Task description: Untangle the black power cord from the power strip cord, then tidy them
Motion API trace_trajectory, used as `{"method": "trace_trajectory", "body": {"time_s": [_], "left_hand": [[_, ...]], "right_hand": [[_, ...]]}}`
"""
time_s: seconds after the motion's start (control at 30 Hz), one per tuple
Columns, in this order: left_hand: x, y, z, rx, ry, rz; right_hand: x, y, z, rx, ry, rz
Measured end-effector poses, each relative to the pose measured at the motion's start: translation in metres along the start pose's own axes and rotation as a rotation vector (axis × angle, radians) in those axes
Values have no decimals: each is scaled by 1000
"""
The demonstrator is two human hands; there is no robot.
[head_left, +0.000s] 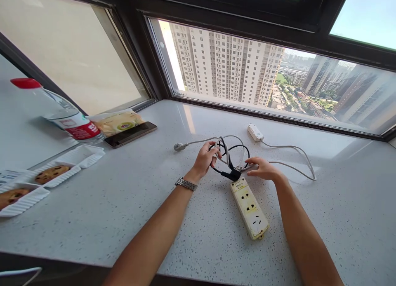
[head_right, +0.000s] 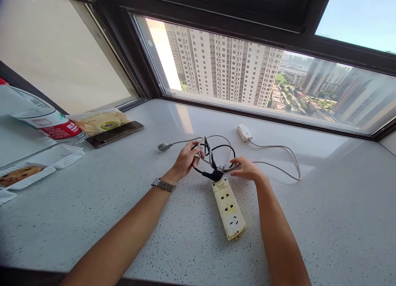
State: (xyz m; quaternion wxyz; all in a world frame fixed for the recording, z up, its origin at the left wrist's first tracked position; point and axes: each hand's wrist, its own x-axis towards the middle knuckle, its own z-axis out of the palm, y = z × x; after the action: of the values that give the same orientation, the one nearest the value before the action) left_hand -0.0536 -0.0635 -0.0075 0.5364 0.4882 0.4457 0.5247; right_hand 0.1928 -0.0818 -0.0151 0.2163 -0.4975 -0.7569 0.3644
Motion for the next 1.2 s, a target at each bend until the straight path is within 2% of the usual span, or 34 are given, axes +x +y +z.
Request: {"method": "trace_trajectory", "body": {"time_s": [0.13,0.23,0.37,0.67,0.87,1.03,1.2], "left_hand": [[2,1,-13,52,-37,-153],[2,-2,-20,217,17,-149],[4,-8,-23,353,80,-55],[4,-12,-28,349,43,-34],[3,-7,-34,216,34,-112],[3,-5,-38,265,3,-189],[3,-7,-35,307,-11,-167]], "right_hand": [[5,5,12,-221,134,25],[7,10,17,-249,179,-5],[6,14,15,-177,213,-58],[5,23,8,156,262,-107],[4,31,4,315,313,-96],[2,30,3,392,399,-58],[2,29,3,398,423,-36]]}}
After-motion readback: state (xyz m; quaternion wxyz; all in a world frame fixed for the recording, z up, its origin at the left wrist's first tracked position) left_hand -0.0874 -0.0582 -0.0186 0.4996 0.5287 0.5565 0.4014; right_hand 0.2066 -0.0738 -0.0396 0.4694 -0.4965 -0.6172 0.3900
